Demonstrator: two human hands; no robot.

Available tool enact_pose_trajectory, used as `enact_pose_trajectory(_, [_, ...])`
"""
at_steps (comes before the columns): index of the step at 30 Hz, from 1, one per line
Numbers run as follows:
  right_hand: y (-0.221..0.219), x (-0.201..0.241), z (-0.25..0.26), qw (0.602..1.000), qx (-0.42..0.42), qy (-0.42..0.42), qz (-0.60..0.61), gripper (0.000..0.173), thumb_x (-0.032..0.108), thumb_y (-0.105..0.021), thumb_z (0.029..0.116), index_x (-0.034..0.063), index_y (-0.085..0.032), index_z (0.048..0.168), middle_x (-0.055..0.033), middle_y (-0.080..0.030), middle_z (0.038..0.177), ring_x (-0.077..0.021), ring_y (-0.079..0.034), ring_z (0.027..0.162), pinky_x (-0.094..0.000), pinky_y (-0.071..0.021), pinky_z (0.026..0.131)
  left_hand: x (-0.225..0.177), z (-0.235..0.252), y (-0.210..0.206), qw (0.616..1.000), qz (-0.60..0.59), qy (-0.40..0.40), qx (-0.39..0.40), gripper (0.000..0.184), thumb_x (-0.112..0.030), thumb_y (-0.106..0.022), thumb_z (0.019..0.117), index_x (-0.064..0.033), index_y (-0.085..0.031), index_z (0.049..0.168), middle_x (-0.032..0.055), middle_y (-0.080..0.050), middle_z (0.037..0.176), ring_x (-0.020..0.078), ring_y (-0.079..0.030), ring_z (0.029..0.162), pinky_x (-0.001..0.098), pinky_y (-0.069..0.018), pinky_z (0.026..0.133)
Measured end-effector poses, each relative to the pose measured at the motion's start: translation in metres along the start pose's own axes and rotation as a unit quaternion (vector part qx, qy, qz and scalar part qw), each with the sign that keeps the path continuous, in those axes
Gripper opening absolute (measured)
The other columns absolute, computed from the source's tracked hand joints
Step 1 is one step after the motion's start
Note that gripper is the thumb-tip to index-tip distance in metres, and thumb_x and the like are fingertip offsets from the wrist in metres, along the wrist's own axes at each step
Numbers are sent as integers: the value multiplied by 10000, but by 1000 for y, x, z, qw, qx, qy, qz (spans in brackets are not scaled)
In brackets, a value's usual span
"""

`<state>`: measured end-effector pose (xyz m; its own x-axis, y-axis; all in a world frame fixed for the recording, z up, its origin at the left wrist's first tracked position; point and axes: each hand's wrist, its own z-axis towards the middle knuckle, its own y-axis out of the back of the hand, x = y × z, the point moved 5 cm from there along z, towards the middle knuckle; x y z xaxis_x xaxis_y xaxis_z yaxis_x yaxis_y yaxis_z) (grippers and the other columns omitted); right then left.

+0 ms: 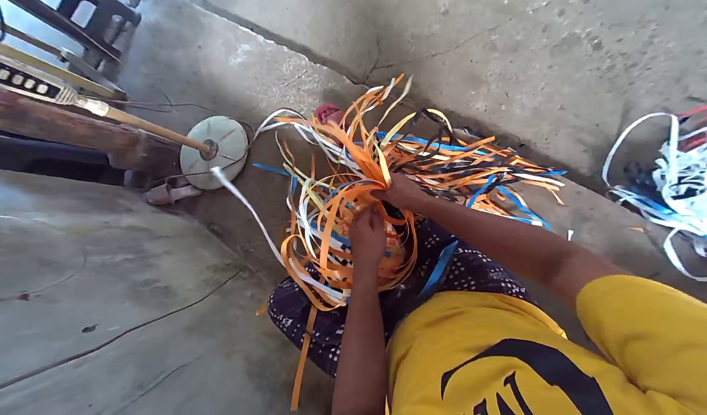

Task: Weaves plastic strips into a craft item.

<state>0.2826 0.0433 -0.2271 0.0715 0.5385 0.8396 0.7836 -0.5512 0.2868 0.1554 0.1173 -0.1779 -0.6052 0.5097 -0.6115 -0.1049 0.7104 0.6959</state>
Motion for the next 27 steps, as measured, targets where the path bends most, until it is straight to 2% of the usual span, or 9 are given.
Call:
enact_pose_trajectory(4, [1,-18,3,999,-2,-7,46,417,275,-758,924,19,-655,1236,-215,-688,1147,-359,-658,1099,-616,-502,961,18,49,-30,998,1,62,15,451,-344,-416,1116,-21,-596,1374,256,-685,1191,401,-667,1112,597,-509,982])
enact_pose_trajectory(7, [12,3,-16,999,-10,41,22,463,219,-798,890,-26,-643,1250,-218,-640,1245,-357,-633,1143,-587,-502,994,19,59,-40,998,38,54,24,395,-301,-572,1054,20,-645,1272,259,-702,1103,416,-678,1053,615,-514,944])
enact_pose_trajectory(10, [9,-1,-21,998,-13,62,-24,442,234,-792,898,-42,-663,1218,-238,-610,1287,-372,-608,1185,-579,-491,1017,24,62,-44,996,54,66,21,337,-272,-598,1029,14,-699,1177,247,-710,1091,413,-679,1058,626,-509,944])
enact_pose_trajectory(13, [1,-36,-9,998,-14,7,-62,389,276,-747,939,-36,-685,1163,-262,-659,1185,-411,-638,1127,-619,-500,977,29,67,-44,997,22,77,1,369,-327,-576,1052,4,-726,1118,234,-719,1082,401,-678,1074,621,-502,961])
enact_pose_trajectory(16, [0,-43,-11,996,1,-37,-81,352,245,-696,973,-56,-669,1154,-269,-673,1130,-415,-648,1099,-616,-496,961,34,71,-50,997,-3,80,8,369,-318,-555,1062,6,-717,1135,231,-718,1096,400,-673,1088,616,-498,970])
enact_pose_trajectory(22, [5,-3,-7,998,-50,-2,-34,367,188,-723,949,-41,-634,1222,-264,-675,1118,-407,-664,1061,-610,-519,923,33,76,-60,998,1,10,62,317,-238,-598,1045,-17,-673,1259,218,-713,1136,377,-683,1084,602,-513,974])
enact_pose_trajectory(24, [4,12,-10,991,-103,45,-74,554,170,-784,890,-4,-569,1370,-266,-647,1231,-427,-628,1153,-613,-504,976,38,77,-56,999,-11,18,43,284,-189,-609,1030,1,-687,1227,230,-711,1140,380,-676,1103,593,-507,986])
enact_pose_trajectory(25, [1,20,-16,980,-134,88,-116,762,179,-821,858,9,-456,1505,-279,-559,1380,-460,-529,1285,-617,-444,1062,44,75,-55,998,-46,22,23,279,-173,-582,1040,28,-686,1202,246,-704,1130,378,-671,1098,580,-506,984])
enact_pose_trajectory(27, [-11,41,-38,930,-212,223,-203,899,230,-854,804,12,-403,1550,-284,-403,1550,-495,-387,1416,-614,-365,1145,65,70,-66,972,-228,4,-50,316,-129,-443,1079,104,-627,1188,273,-658,1114,329,-636,1054,495,-511,950])
